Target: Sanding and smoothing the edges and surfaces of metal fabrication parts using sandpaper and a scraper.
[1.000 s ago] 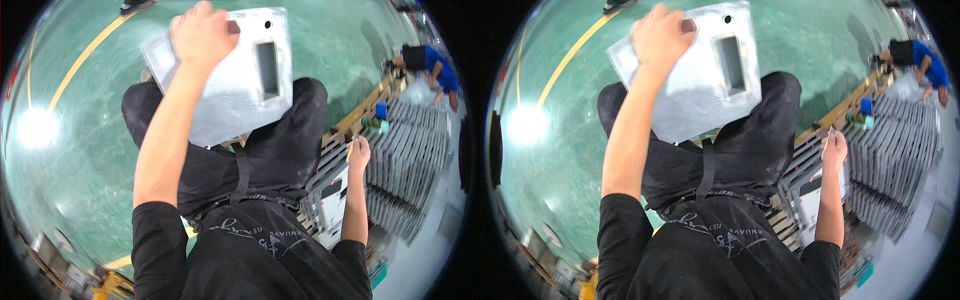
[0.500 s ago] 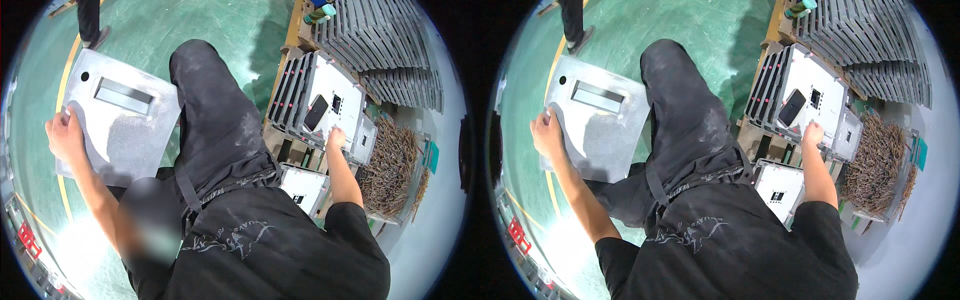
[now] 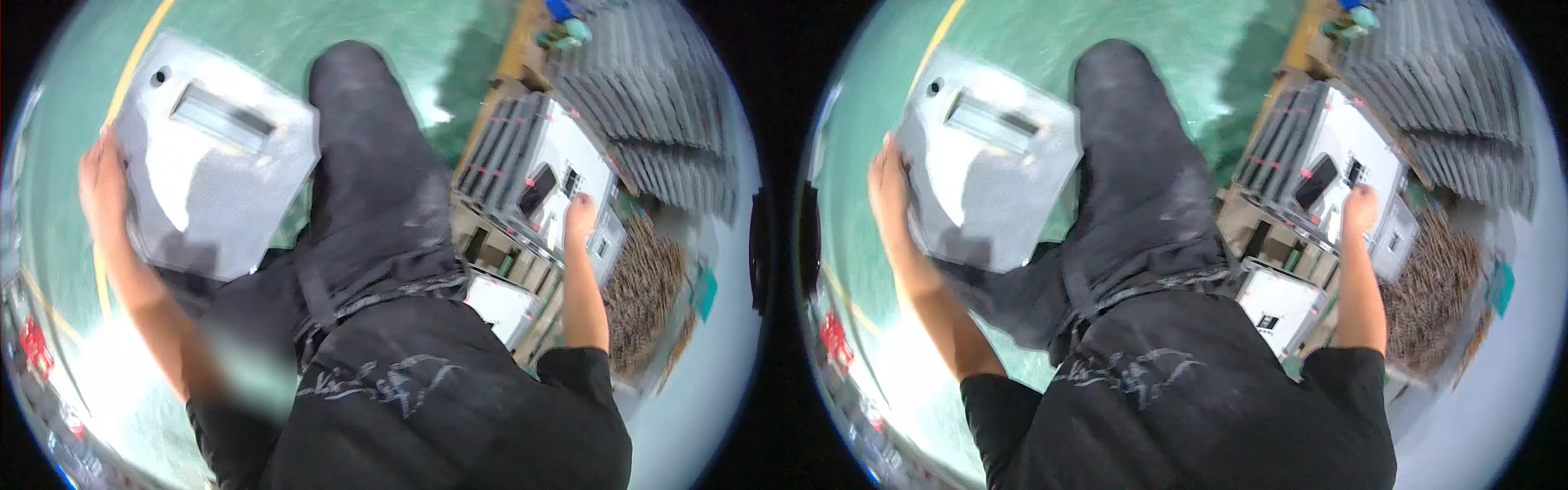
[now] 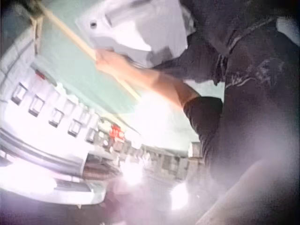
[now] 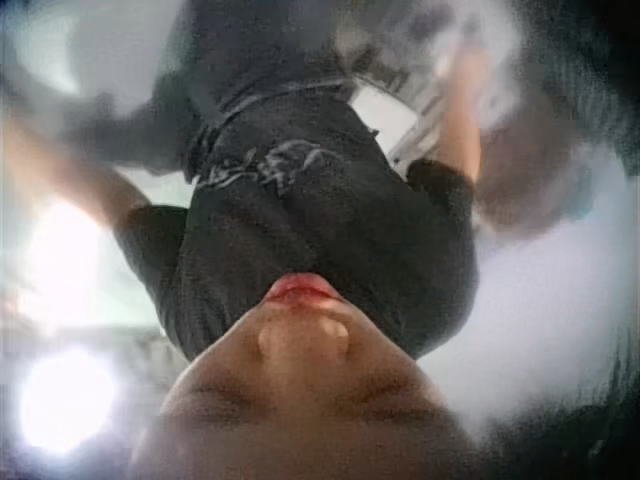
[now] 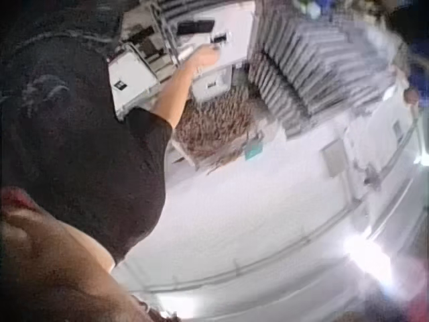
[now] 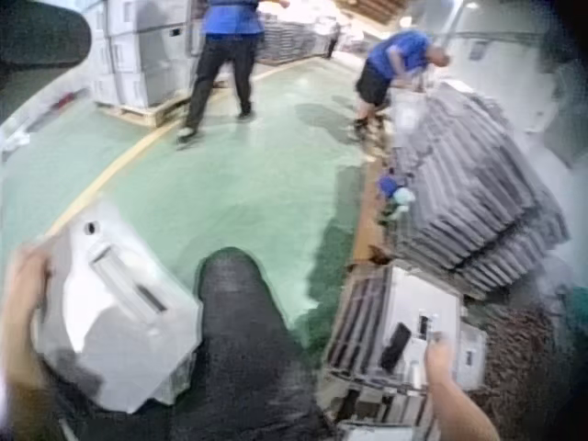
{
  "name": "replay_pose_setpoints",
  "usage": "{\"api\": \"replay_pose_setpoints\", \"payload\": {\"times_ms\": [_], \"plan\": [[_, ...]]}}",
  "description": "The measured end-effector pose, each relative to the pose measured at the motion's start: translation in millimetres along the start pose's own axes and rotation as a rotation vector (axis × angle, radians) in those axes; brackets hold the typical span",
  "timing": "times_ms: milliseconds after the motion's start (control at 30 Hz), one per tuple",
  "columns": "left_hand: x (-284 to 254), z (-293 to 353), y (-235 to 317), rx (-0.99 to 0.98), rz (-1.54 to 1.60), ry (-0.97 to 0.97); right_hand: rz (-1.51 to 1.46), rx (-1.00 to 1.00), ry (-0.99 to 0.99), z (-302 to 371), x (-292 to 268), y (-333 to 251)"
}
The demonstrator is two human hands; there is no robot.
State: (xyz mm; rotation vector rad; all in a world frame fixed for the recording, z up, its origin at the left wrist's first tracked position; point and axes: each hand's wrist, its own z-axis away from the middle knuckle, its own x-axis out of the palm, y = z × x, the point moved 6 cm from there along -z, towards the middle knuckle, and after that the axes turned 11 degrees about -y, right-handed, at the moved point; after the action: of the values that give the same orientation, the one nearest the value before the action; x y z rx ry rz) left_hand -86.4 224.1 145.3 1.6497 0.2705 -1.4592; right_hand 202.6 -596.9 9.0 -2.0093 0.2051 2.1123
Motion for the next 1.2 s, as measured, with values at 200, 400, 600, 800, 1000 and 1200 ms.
{"api": "replay_pose_setpoints", "payload": {"times_ms": [200,400,600,800,1000,1200], "plan": [[7.4,0.8,32.3,0.140,0.340,-0.362,-0.831,-0.842,-0.380,100.4,-54.0,-300.6],[-14.6,17.8,27.4,0.256,0.633,-0.461,-0.839,-1.297,-1.176,288.6,-76.9,-583.9],[3.8,21.0,1.1,0.126,0.782,-0.296,-0.617,-1.379,-1.465,373.1,-94.5,-637.8],[11.6,42.3,43.8,0.277,-0.112,0.241,-0.507,-1.409,-1.078,286.2,-85.0,-574.8],[22.9,48.9,47.3,0.040,-0.399,0.578,0.006,-1.484,-0.734,256.7,-73.6,-517.5],[31.7,41.1,43.1,0.001,-0.288,0.479,0.551,-1.647,-0.321,285.0,-43.8,-528.5]]}}
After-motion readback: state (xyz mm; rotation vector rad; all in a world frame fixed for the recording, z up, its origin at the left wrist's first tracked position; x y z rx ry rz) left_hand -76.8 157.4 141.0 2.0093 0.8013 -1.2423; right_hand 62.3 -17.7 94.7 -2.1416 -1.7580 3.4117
